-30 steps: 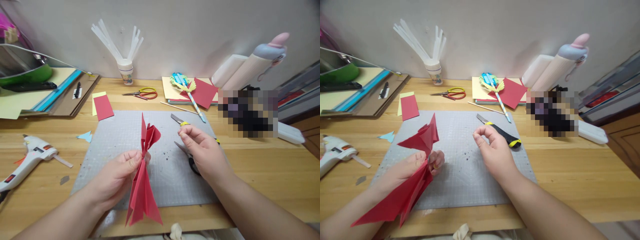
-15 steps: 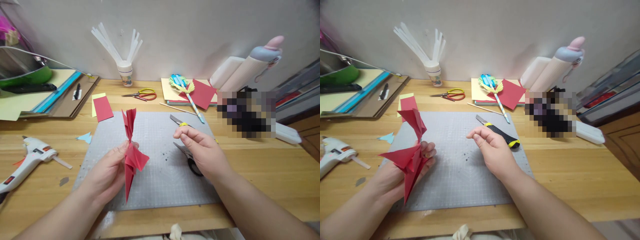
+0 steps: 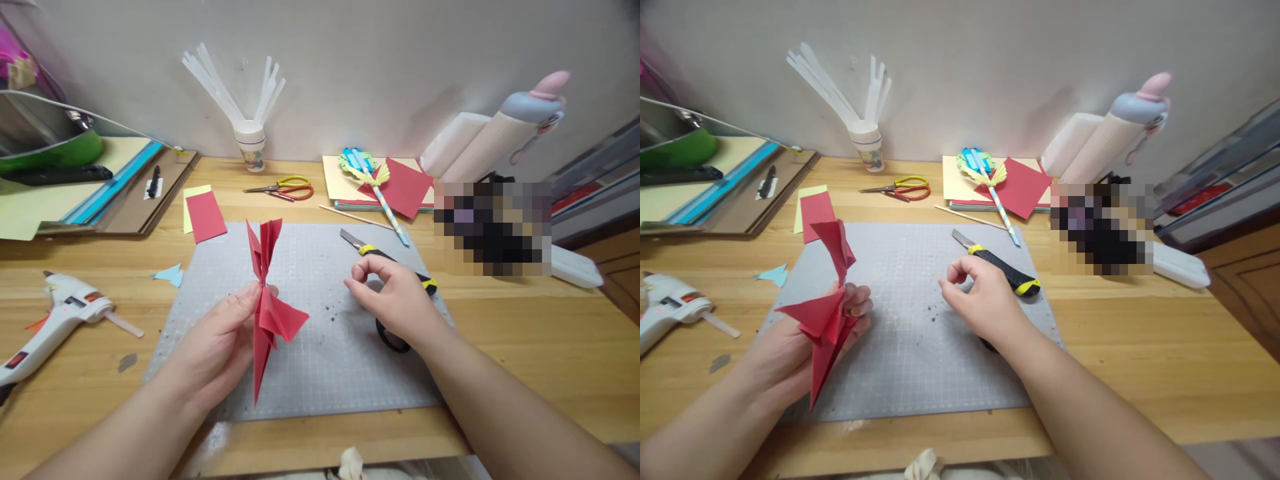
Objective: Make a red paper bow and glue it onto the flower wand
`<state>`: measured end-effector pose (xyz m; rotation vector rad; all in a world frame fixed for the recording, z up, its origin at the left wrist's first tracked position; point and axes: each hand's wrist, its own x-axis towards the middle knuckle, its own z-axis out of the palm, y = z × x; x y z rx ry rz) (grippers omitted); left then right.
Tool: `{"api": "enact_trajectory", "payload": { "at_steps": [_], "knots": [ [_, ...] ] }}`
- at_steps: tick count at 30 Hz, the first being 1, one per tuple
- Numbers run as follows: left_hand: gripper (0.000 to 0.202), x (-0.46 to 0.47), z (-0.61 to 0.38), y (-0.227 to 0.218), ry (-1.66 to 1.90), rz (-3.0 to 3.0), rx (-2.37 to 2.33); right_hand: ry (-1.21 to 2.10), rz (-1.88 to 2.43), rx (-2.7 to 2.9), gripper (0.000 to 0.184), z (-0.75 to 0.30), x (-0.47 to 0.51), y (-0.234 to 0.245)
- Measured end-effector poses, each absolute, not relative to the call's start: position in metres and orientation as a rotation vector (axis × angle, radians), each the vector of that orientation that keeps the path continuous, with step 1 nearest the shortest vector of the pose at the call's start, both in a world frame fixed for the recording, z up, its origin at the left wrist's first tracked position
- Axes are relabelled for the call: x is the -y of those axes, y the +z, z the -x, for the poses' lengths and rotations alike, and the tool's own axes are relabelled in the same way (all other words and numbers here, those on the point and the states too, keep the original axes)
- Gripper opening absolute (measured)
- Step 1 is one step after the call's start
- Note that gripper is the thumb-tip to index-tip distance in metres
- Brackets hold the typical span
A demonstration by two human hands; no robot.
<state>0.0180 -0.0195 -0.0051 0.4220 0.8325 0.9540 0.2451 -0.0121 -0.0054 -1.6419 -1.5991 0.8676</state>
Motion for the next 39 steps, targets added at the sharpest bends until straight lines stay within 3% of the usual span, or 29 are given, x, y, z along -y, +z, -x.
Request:
{"api": "enact_trajectory", "payload": {
  "at_steps": [6, 14, 21, 25, 30, 34, 36, 39],
  "knots": [
    [0.008, 0.020, -0.019, -0.002, 0.939, -0.429, -0.834, 0.973, 1.614, 1.553, 0.013, -0.244, 0.013, -0.007],
    [0.008, 0.019, -0.019, -0.005, 0.927, -0.434, -0.800, 1.396, 1.379, 1.272, 0.016, -0.242, 0.013, -0.011],
    [0.020, 0.020, -0.019, -0.002, 0.938, -0.440, -0.809, 1.131, 1.296, 1.253, 0.011, -0.248, 0.010, -0.011],
    [0.017, 0.019, -0.020, -0.002, 0.942, -0.415, -0.777, 1.056, 1.384, 1.345, 0.008, -0.251, 0.007, -0.013],
    [0.014, 0.020, -0.021, 0.000, 0.956, -0.365, -0.784, 0.619, 1.479, 1.750, 0.048, -0.255, 0.002, -0.025],
    [0.011, 0.020, -0.020, 0.001, 0.966, -0.381, -0.776, 0.613, 1.632, 1.731, 0.033, -0.259, 0.000, -0.028],
    [0.007, 0.020, -0.019, 0.000, 0.948, -0.413, -0.781, 0.624, 1.603, 1.697, 0.036, -0.258, 0.002, -0.026],
    [0.013, 0.022, -0.019, -0.002, 0.879, -0.528, -0.852, 0.470, 1.466, 1.772, 0.067, -0.253, 0.007, -0.020]
  ]
}}
